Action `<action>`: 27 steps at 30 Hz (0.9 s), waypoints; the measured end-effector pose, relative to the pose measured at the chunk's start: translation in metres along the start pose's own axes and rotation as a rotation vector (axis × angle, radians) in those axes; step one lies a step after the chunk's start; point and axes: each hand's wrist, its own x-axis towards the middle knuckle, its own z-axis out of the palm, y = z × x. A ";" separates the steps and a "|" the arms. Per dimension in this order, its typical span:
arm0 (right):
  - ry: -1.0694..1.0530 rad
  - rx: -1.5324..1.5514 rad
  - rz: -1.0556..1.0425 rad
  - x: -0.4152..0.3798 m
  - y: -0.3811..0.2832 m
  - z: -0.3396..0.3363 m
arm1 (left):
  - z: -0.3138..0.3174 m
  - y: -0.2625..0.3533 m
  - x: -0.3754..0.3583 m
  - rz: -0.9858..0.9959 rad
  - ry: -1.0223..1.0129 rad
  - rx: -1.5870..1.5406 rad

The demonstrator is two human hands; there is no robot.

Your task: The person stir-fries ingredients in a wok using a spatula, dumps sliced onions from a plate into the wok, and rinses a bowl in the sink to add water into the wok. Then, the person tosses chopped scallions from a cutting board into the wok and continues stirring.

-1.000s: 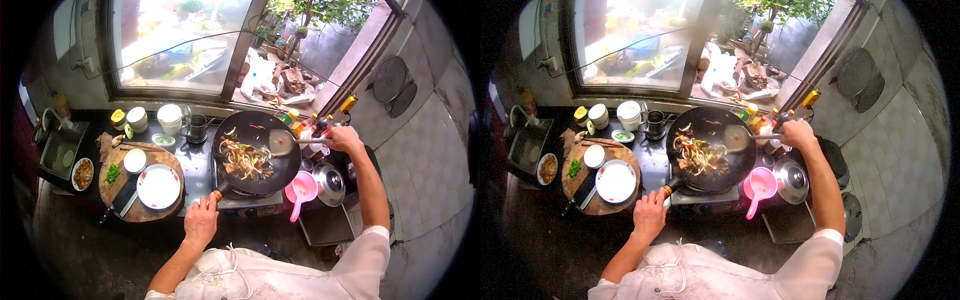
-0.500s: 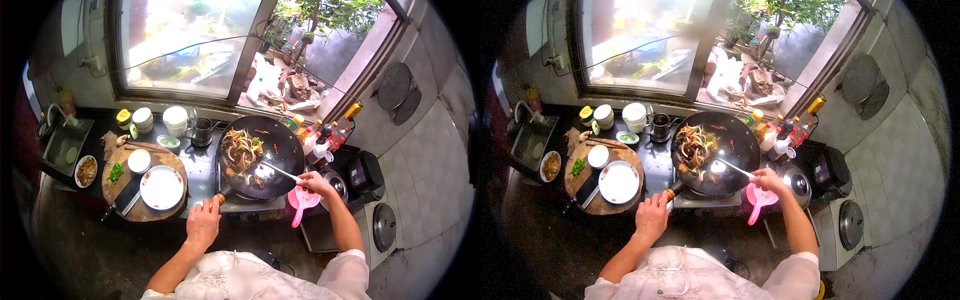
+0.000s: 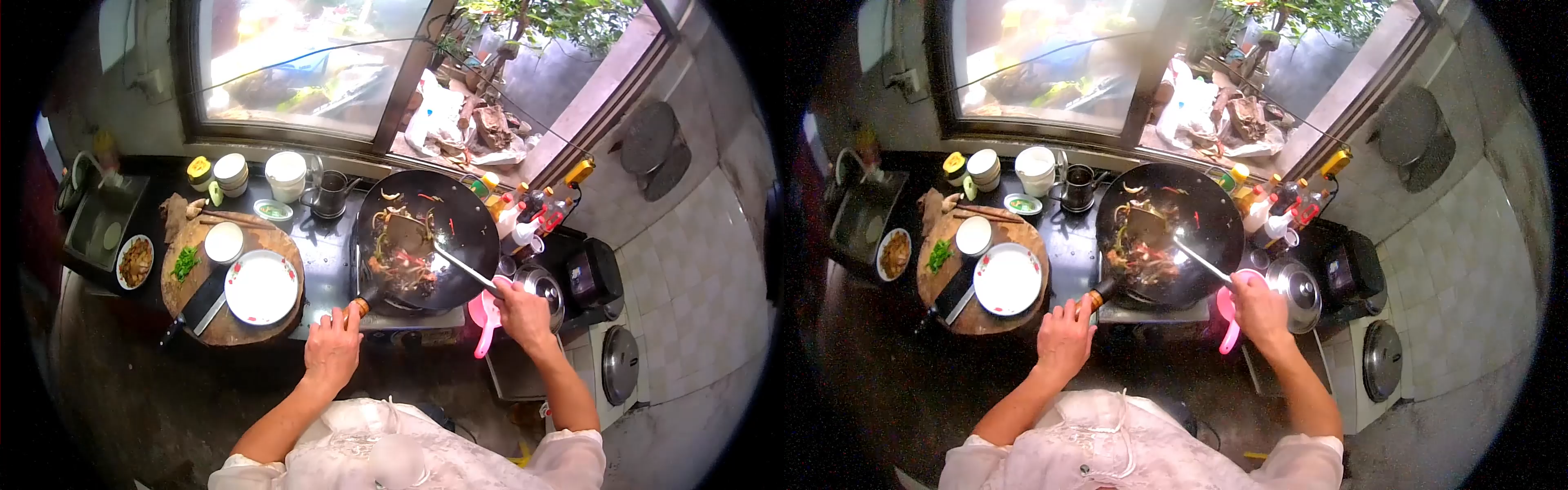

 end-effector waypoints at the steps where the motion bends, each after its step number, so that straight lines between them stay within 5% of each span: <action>1: 0.018 -0.058 -0.044 0.000 0.000 0.013 | 0.000 -0.001 -0.001 0.004 0.002 -0.011; 8: 0.159 -0.315 0.010 0.054 0.015 0.005 | -0.009 -0.004 -0.004 0.005 -0.051 -0.134; 11: 0.240 -0.381 0.001 0.085 0.007 0.020 | -0.017 -0.004 -0.014 0.068 0.144 -0.223; 15: 0.190 -0.274 -0.111 0.082 -0.017 0.021 | -0.034 0.005 -0.048 -0.018 0.229 -0.269; 21: 0.187 -0.118 -0.426 0.028 0.054 0.020 | -0.040 0.032 -0.128 -0.344 0.478 -0.227; 25: 0.111 -0.163 -0.361 0.004 0.079 -0.031 | -0.016 0.069 -0.186 -0.508 0.529 -0.141; 27: 0.259 -0.130 -0.404 0.000 0.108 -0.033 | -0.004 0.089 -0.215 -0.530 0.609 -0.089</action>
